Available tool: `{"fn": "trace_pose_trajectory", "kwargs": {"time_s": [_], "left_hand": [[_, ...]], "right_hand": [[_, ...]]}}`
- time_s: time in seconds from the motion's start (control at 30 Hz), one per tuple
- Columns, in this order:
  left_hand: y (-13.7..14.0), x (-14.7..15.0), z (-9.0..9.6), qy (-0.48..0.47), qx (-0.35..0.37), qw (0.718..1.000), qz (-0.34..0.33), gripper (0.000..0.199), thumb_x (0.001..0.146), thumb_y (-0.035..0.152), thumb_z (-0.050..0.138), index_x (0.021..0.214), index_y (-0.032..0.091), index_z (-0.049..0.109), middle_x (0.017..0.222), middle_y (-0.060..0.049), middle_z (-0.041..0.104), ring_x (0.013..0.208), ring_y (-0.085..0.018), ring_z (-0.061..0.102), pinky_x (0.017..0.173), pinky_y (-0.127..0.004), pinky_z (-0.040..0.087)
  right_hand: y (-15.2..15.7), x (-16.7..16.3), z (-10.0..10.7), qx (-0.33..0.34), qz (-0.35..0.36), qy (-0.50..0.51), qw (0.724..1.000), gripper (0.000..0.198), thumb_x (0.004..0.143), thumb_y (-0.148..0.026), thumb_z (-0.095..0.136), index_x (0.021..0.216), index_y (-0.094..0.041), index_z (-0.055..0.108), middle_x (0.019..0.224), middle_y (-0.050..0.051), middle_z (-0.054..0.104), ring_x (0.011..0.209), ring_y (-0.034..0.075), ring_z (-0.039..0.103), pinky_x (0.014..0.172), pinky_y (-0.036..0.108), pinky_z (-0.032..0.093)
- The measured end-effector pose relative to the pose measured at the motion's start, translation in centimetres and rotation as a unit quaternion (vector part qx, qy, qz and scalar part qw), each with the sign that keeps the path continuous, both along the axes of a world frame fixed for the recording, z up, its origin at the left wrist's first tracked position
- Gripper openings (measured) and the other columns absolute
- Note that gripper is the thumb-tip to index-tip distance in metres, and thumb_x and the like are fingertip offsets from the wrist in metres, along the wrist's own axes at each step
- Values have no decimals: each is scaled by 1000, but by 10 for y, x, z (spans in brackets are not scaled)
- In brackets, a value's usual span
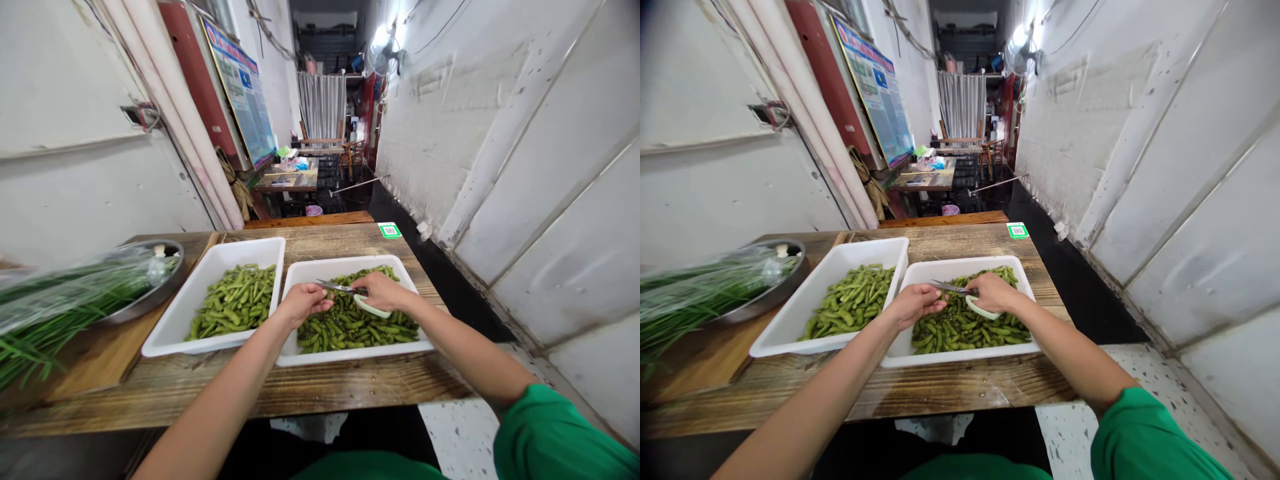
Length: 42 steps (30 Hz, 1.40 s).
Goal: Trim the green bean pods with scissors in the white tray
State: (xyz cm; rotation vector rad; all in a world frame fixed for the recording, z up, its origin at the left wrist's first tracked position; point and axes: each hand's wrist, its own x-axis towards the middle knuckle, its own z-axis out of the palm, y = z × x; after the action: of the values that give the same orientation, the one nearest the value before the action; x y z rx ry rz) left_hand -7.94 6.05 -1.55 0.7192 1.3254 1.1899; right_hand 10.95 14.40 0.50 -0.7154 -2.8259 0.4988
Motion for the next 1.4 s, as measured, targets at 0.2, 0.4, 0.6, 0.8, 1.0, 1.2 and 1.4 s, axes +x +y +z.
{"fn": "trace_pose_trajectory", "kwargs": {"time_s": [0.2,0.4,0.6,0.8,1.0,1.2,1.4], "left_hand": [[-7,-2,3,-11,-65,996,-55,6,67,14,58,67,8,59,62,-5,61,42,-2,48,42,-12,40],[-32,-19,38,367,63,926,69,27,70,28,51,90,13,62,75,-5,63,48,-9,51,46,-20,41],[-46,-47,52,744,78,649,136,33,72,24,46,102,16,59,118,-12,48,93,-23,53,81,-33,40],[-21,-9,4,683,94,649,-322,21,66,17,54,83,18,66,85,-8,65,81,-19,57,75,-26,41],[-13,-2,-5,707,49,598,-374,24,65,13,49,83,13,65,80,-13,65,74,-21,58,66,-27,43],[-17,-3,-12,666,92,674,-306,7,55,14,57,60,13,62,69,-14,62,67,-22,58,65,-29,42],[-13,-5,-14,590,111,784,-159,19,62,18,56,44,16,49,52,-11,56,68,-25,58,70,-33,39]], "right_hand": [[-2,-1,0,6,26,-17,999,23,63,-23,51,80,-18,66,64,2,63,57,12,49,53,19,29],[5,-2,-5,41,-52,-37,997,29,68,-28,49,91,-20,64,77,5,65,68,16,56,59,21,33],[12,-1,-15,74,-98,-53,991,31,71,-29,46,97,-21,61,87,8,64,81,21,56,66,25,36],[13,-2,-16,72,-95,-71,990,32,72,-32,46,99,-21,60,90,8,64,84,22,56,70,27,37],[12,-2,-13,72,-89,-77,990,31,71,-30,47,97,-21,61,90,9,64,84,22,56,70,26,37],[12,0,-11,63,-87,-79,991,31,70,-28,48,97,-21,61,89,9,64,83,22,56,68,27,37],[12,0,-12,56,-91,-69,992,32,71,-29,49,99,-20,60,89,9,64,83,22,56,69,26,36]]}}
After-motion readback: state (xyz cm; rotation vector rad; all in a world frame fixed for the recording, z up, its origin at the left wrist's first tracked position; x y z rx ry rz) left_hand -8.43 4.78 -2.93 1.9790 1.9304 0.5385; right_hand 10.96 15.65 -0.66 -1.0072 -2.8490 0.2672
